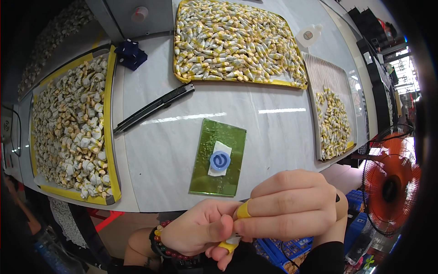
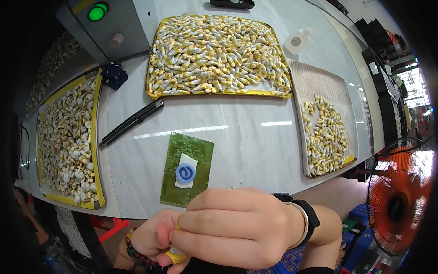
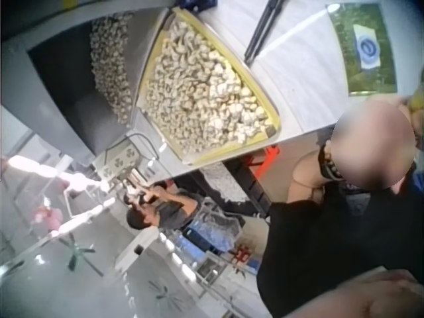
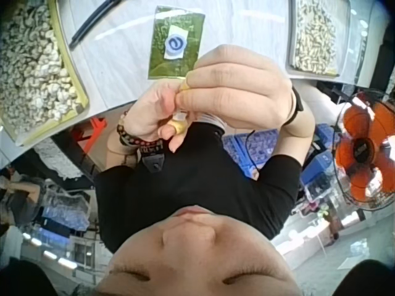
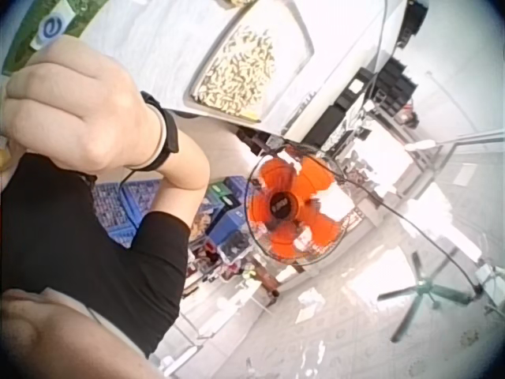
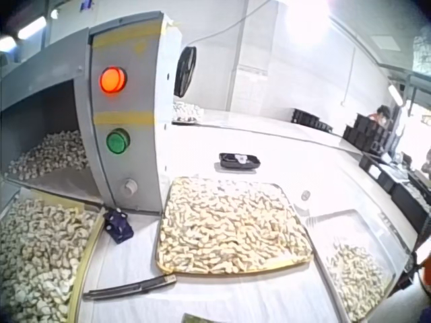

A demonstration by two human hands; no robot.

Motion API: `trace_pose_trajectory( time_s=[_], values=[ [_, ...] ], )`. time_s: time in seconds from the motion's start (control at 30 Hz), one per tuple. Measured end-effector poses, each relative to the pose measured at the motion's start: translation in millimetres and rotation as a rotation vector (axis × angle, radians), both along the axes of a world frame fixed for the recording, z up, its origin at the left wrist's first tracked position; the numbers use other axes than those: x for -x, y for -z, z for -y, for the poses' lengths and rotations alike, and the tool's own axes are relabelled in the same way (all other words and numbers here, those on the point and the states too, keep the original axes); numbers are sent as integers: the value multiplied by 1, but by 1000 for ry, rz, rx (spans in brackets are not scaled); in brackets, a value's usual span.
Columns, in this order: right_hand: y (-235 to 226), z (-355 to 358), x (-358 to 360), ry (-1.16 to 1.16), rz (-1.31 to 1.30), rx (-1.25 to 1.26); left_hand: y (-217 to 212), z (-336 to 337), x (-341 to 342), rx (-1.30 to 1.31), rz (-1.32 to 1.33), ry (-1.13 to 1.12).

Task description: The person assembles small capsules by hand. They pick up a capsule shell, apply a small amount of adhesive from a bottle, and then insert a small white object into the shell. The completed capsules are placed onto a tray.

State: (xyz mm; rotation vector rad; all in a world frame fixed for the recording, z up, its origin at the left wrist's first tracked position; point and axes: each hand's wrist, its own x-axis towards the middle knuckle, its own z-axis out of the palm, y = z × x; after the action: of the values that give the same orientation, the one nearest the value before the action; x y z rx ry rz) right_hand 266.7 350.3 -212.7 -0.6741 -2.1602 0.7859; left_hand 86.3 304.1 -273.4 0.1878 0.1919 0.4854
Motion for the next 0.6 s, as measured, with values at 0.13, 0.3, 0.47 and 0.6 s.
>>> trace_pose_trajectory(
  time_s=[0.13, 0.3, 0.47, 0.6],
  values=[
    [-3, -1, -2, -12, 48, 15, 8, 3, -1, 90, -9, 160],
    [6, 6, -3, 79, 36, -37, 11, 2, -1, 25, -38, 125],
    [8, 4, -16, 15, -37, 52, 14, 5, 1, 29, -8, 136],
    [6, 6, -19, 14, -43, 108, 16, 7, -1, 27, 3, 155]
  ],
)
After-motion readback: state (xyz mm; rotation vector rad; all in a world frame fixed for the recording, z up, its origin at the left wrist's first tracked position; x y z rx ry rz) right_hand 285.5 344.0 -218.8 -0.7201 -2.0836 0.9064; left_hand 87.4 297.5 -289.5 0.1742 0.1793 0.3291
